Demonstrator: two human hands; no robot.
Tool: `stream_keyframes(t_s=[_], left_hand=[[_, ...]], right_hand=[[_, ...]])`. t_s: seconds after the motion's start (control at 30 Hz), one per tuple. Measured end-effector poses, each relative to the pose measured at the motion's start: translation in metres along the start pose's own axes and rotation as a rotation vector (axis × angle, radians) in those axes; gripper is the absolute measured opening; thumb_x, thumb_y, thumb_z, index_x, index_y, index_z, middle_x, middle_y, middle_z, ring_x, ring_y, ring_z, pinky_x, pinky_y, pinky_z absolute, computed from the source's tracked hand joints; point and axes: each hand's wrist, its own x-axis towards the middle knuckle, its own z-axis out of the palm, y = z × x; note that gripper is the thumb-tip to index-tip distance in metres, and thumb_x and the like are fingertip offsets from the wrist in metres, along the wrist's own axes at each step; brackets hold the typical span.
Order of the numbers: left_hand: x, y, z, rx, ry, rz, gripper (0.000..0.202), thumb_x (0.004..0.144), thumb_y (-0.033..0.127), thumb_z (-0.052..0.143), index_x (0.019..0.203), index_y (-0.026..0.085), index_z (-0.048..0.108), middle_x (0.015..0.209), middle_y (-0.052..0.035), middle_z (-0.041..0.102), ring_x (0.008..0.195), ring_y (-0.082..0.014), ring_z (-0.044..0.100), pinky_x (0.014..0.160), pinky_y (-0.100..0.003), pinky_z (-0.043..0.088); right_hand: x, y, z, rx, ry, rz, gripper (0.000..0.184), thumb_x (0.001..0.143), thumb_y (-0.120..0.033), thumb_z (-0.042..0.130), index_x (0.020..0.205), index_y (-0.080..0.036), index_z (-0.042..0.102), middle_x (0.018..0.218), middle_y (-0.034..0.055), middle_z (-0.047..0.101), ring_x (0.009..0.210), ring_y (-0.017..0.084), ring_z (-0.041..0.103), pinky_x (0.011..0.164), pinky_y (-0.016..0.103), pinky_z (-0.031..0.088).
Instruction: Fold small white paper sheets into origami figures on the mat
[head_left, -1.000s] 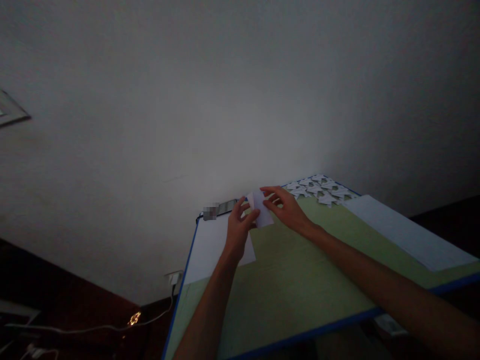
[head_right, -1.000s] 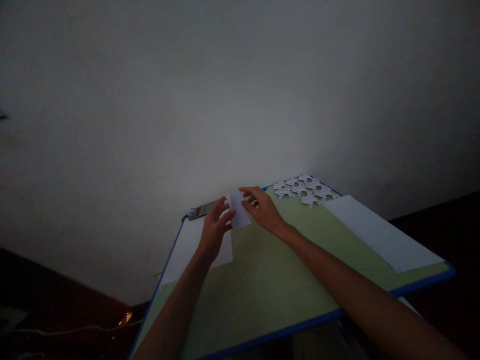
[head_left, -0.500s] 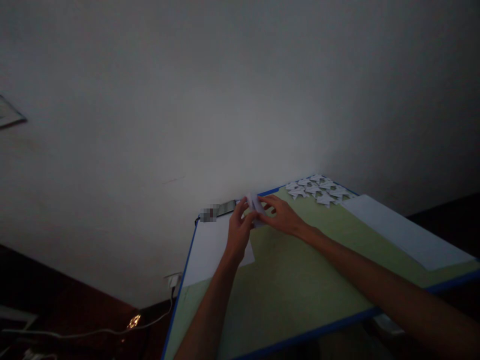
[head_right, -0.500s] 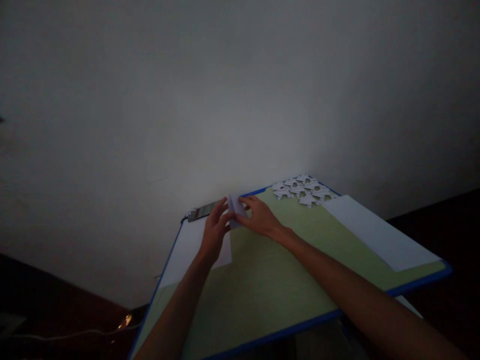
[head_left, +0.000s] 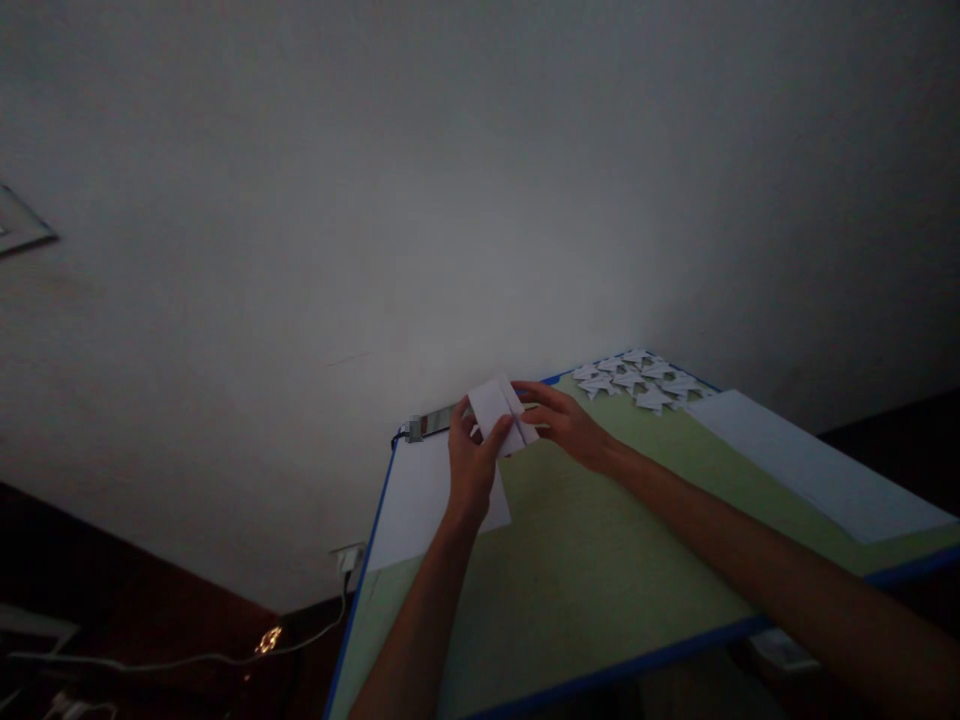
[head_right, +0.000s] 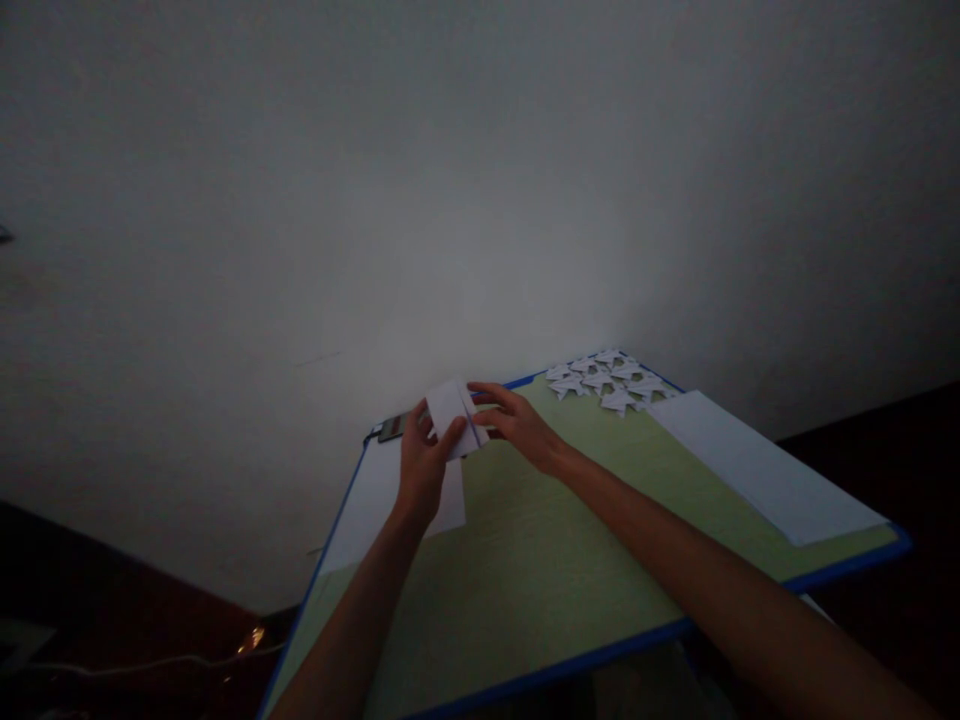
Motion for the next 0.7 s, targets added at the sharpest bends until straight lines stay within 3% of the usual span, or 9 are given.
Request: stream_keyframes(t_s=[0.17, 0.27, 0.43, 0.57, 0.7], left_hand=[[-0.0001, -0.0010, -0.0005, 0.060, 0.005, 0.054, 0.043, 0.078, 0.037, 0.076, 0.113, 0.017, 0.059, 0.112, -0.0117, 0.069, 0.092, -0.0233, 0.069, 0.073, -0.034, 0.057], [-0.0003, -0.0024, -0.0014, 0.110, 0.038, 0.081, 0.039, 0.081, 0.035, 0.072, 0.113, 0.018, 0.058, 0.106, -0.0086, 0.068, 0.087, -0.0215, 0.068, 0.070, -0.033, 0.056], [-0.0009, -0.0009, -0.0026, 0.347, 0.088, 0.193, 0.027, 0.086, 0.029, 0.065, 0.109, 0.016, 0.059, 0.101, -0.0075, 0.068, 0.092, -0.0218, 0.065, 0.080, -0.034, 0.051], [-0.0026, 0.0027, -0.0009, 0.457, 0.001, 0.316, 0.018, 0.094, 0.026, 0.054, 0.108, 0.017, 0.062, 0.103, -0.0080, 0.069, 0.098, -0.0224, 0.066, 0.089, -0.036, 0.049], [-0.0063, 0.0056, 0.0022, 0.454, -0.113, 0.398, 0.027, 0.101, 0.029, 0.045, 0.119, 0.020, 0.063, 0.118, -0.0092, 0.069, 0.110, -0.0215, 0.064, 0.098, -0.036, 0.047]], right_hand=[[-0.0026, -0.0010, 0.0007, -0.100, -0.009, -0.059, 0.042, 0.083, -0.031, 0.068, 0.125, -0.027, 0.064, 0.132, 0.0073, 0.062, 0.108, 0.022, 0.064, 0.087, 0.036, 0.055], [-0.0028, -0.0007, 0.0016, -0.202, 0.017, -0.090, 0.040, 0.082, -0.034, 0.070, 0.122, -0.027, 0.066, 0.128, 0.0076, 0.064, 0.104, 0.021, 0.065, 0.084, 0.035, 0.054], [-0.0010, 0.0034, 0.0043, -0.326, 0.029, -0.154, 0.025, 0.083, -0.036, 0.069, 0.104, -0.022, 0.071, 0.111, 0.0074, 0.071, 0.092, 0.019, 0.066, 0.077, 0.033, 0.053], [-0.0007, 0.0071, 0.0064, -0.338, 0.020, -0.165, 0.022, 0.081, -0.035, 0.071, 0.098, -0.021, 0.069, 0.107, 0.0066, 0.072, 0.092, 0.019, 0.067, 0.077, 0.033, 0.053], [-0.0007, 0.0085, 0.0078, -0.310, 0.010, -0.177, 0.024, 0.080, -0.036, 0.073, 0.097, -0.020, 0.066, 0.101, 0.0053, 0.071, 0.088, 0.018, 0.067, 0.075, 0.031, 0.054]])
